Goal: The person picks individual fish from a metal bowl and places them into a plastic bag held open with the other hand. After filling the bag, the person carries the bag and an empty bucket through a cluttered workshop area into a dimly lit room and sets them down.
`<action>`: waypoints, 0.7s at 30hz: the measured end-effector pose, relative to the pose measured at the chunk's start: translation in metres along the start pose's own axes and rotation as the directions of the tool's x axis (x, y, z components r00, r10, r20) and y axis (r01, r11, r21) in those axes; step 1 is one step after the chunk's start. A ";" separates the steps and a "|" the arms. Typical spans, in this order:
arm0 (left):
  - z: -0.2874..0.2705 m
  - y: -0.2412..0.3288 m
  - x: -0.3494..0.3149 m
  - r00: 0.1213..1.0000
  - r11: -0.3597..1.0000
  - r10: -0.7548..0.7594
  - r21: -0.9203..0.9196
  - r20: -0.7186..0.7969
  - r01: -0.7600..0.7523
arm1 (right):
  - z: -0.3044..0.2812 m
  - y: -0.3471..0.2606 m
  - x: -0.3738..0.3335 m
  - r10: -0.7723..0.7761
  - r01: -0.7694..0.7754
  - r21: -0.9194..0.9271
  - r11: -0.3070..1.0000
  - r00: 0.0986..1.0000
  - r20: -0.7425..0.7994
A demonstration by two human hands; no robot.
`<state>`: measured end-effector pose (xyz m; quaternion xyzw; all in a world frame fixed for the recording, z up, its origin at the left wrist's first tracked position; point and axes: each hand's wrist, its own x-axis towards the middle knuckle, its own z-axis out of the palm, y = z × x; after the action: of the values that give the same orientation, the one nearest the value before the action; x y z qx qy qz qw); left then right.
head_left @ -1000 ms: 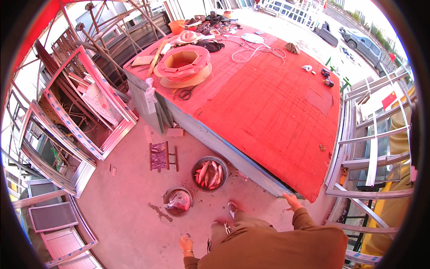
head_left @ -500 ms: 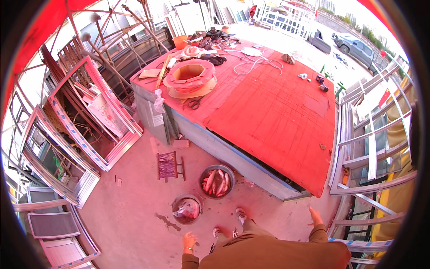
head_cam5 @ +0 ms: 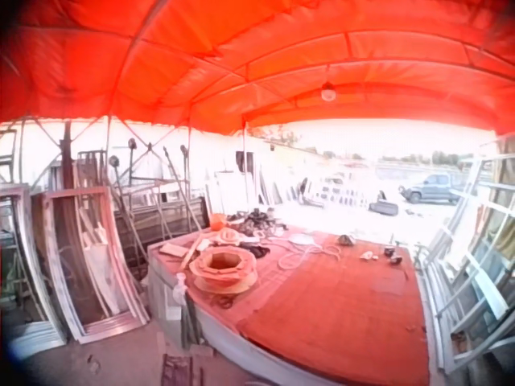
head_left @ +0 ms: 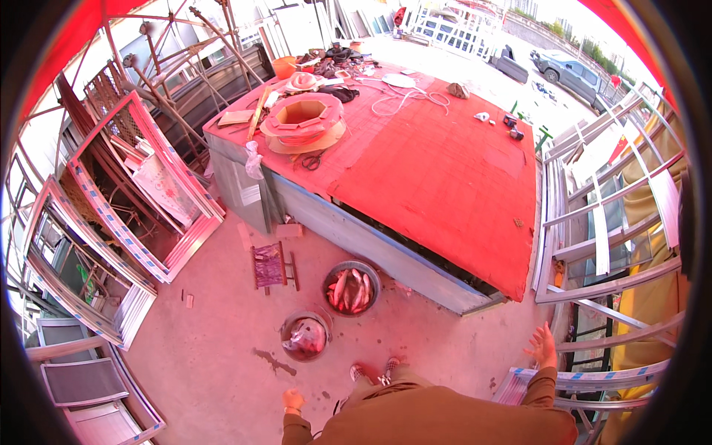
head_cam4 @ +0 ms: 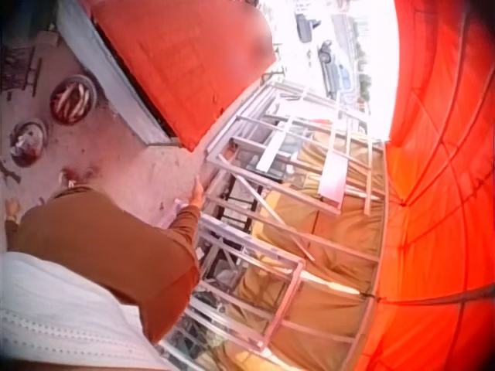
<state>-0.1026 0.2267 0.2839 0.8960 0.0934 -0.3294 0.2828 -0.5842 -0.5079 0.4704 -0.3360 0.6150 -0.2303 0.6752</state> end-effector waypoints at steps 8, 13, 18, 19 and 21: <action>0.085 0.040 0.001 0.998 0.944 0.066 -0.323 -0.009 -0.065 | -0.141 0.042 0.067 -0.128 0.009 -0.540 0.841 0.975 -0.183; 0.048 0.088 -0.025 0.995 0.941 -0.029 -0.334 0.094 0.059 | -0.094 0.079 -0.004 0.046 -0.129 -0.388 0.913 0.975 -0.218; 0.046 0.100 -0.031 0.995 0.850 -0.068 -0.518 0.075 0.097 | -0.090 0.119 -0.030 0.292 -0.370 -0.303 0.878 0.916 -0.275; 0.047 0.094 -0.031 0.995 0.832 -0.068 -0.546 0.068 0.094 | -0.091 0.125 -0.037 0.320 -0.405 -0.319 0.857 0.903 -0.286; 0.051 0.087 -0.027 0.988 0.843 -0.100 -0.518 0.114 0.145 | -0.093 0.131 -0.048 0.289 -0.397 -0.401 0.825 0.908 -0.304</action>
<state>-0.1204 0.1264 0.3082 0.7626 0.2252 -0.3453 0.4985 -0.6959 -0.4009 0.4047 -0.3385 0.7759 0.0087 0.5323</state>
